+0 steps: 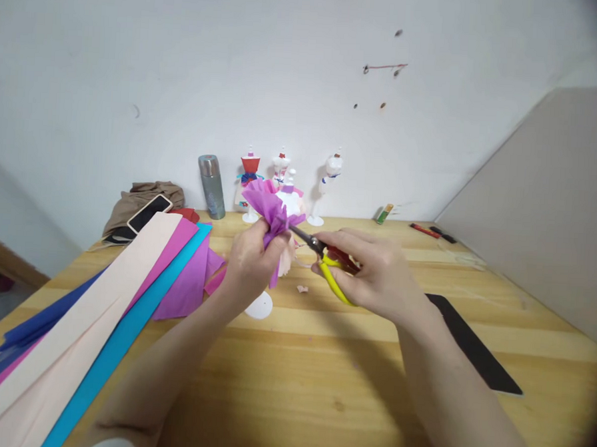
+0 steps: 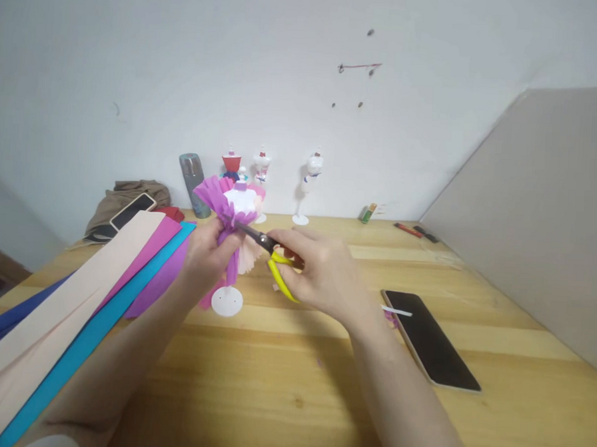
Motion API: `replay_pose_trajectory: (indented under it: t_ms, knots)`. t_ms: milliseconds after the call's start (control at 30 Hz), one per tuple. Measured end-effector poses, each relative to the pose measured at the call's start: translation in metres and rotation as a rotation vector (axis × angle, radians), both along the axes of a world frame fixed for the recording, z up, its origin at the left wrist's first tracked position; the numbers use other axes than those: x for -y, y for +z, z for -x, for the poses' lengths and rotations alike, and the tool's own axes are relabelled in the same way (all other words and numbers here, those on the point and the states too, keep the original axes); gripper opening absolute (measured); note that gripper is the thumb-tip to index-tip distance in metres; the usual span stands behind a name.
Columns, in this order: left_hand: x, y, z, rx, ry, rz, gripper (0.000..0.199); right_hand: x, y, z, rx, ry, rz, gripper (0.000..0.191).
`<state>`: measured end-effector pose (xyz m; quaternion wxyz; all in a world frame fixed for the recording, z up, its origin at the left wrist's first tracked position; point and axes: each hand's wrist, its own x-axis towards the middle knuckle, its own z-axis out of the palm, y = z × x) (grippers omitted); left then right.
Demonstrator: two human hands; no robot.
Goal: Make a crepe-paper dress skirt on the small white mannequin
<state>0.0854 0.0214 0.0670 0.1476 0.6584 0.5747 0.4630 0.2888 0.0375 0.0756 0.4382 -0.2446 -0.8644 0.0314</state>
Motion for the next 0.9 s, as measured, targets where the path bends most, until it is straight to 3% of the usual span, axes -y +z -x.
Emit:
replay_pose_trajectory:
  t_ms: [133,267,467,600,733,900]
  knots:
    - [-0.001,0.0,-0.001,-0.01,0.013,-0.021,0.024,-0.001,0.001,0.0,-0.169,-0.054,-0.051,0.021]
    - [-0.001,0.0,-0.001,-0.01,0.005,0.015,0.023,-0.001,0.001,0.003,-0.027,0.032,0.018,0.019]
    - [-0.003,0.0,-0.001,-0.053,0.024,0.004,0.025,-0.007,-0.002,0.004,-0.283,-0.178,0.076,0.015]
    - [-0.006,0.0,0.001,-0.09,0.017,0.026,0.026,-0.008,-0.002,0.0,-0.321,-0.178,0.161,0.02]
    - [-0.005,0.008,0.01,-0.153,-0.113,0.089,0.027,-0.009,0.003,-0.011,-0.225,-0.103,0.134,0.019]
    - [0.001,0.027,0.029,-0.246,-0.387,0.269,0.032,-0.013,0.013,-0.032,-0.138,-0.008,0.04,0.024]
